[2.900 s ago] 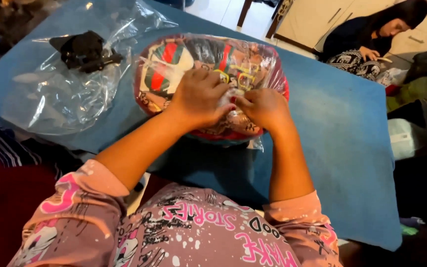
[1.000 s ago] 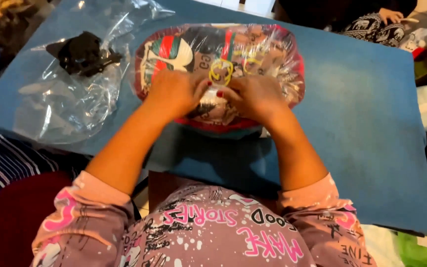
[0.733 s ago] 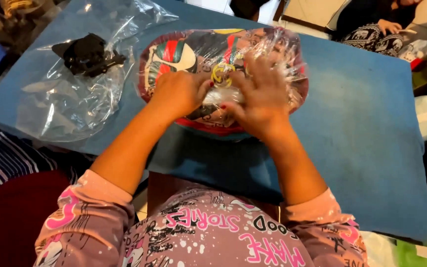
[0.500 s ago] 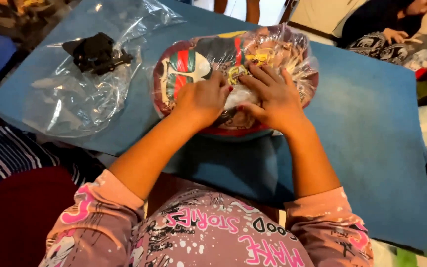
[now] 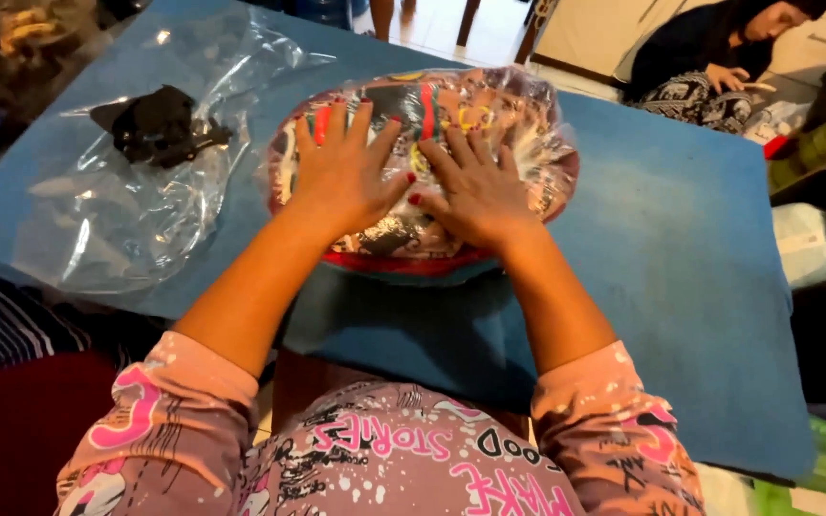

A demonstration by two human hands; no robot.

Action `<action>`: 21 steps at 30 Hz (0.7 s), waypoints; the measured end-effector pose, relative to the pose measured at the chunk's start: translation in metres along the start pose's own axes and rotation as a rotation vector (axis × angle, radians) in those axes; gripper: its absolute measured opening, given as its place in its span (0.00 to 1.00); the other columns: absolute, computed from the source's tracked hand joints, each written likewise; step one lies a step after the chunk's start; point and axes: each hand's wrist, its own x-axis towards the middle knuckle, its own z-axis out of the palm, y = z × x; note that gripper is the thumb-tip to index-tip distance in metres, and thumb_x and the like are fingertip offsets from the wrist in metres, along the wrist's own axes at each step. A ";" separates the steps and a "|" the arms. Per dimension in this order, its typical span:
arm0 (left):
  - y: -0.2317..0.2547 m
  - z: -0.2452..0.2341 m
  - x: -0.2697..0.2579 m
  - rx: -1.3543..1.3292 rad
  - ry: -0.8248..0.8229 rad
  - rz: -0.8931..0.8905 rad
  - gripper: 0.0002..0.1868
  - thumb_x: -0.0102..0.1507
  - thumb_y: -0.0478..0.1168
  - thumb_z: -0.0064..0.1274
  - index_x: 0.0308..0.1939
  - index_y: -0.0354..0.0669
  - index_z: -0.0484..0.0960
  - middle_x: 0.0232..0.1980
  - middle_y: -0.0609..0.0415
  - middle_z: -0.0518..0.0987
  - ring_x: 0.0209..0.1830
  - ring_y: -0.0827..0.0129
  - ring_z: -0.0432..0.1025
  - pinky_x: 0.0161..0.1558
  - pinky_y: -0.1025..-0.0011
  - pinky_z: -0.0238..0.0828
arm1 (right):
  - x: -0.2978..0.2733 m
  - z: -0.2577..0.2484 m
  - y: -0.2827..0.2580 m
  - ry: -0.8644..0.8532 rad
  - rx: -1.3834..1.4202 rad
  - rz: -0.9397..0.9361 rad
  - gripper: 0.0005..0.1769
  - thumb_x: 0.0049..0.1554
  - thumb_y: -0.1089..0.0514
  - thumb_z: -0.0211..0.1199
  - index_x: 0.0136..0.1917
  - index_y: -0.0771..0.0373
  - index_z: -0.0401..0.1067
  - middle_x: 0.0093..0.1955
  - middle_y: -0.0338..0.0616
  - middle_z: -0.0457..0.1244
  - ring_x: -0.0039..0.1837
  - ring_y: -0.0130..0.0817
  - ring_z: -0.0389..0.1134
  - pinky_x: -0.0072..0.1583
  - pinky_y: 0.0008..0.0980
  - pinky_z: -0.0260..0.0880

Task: The person is packing various folded clothing items into individual plastic bags and then consolidating them into a larger bag.

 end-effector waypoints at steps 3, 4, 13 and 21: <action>-0.006 0.002 -0.003 0.001 0.077 0.055 0.36 0.69 0.67 0.36 0.75 0.55 0.62 0.77 0.41 0.60 0.77 0.38 0.50 0.64 0.26 0.46 | -0.011 -0.021 -0.001 0.037 0.118 -0.047 0.39 0.64 0.30 0.42 0.82 0.45 0.48 0.86 0.47 0.38 0.85 0.50 0.33 0.77 0.63 0.29; -0.007 0.003 -0.006 -0.007 0.085 0.060 0.35 0.70 0.67 0.33 0.75 0.54 0.63 0.76 0.41 0.61 0.76 0.38 0.51 0.63 0.27 0.48 | -0.015 -0.030 -0.001 0.073 0.210 -0.107 0.37 0.64 0.32 0.42 0.80 0.49 0.55 0.84 0.52 0.43 0.84 0.51 0.38 0.77 0.63 0.27; -0.014 0.000 -0.007 -0.163 -0.020 0.034 0.34 0.70 0.65 0.36 0.76 0.58 0.62 0.80 0.47 0.57 0.80 0.41 0.45 0.70 0.31 0.34 | -0.022 0.000 0.064 0.090 0.493 0.256 0.37 0.64 0.35 0.44 0.84 0.32 0.42 0.89 0.42 0.33 0.87 0.44 0.29 0.77 0.55 0.42; -0.015 -0.010 -0.011 -0.180 0.122 0.020 0.39 0.69 0.61 0.47 0.80 0.56 0.54 0.83 0.46 0.40 0.83 0.46 0.39 0.74 0.37 0.34 | -0.043 -0.026 0.025 0.385 0.275 0.212 0.46 0.60 0.26 0.41 0.83 0.49 0.51 0.85 0.57 0.27 0.85 0.56 0.26 0.78 0.64 0.27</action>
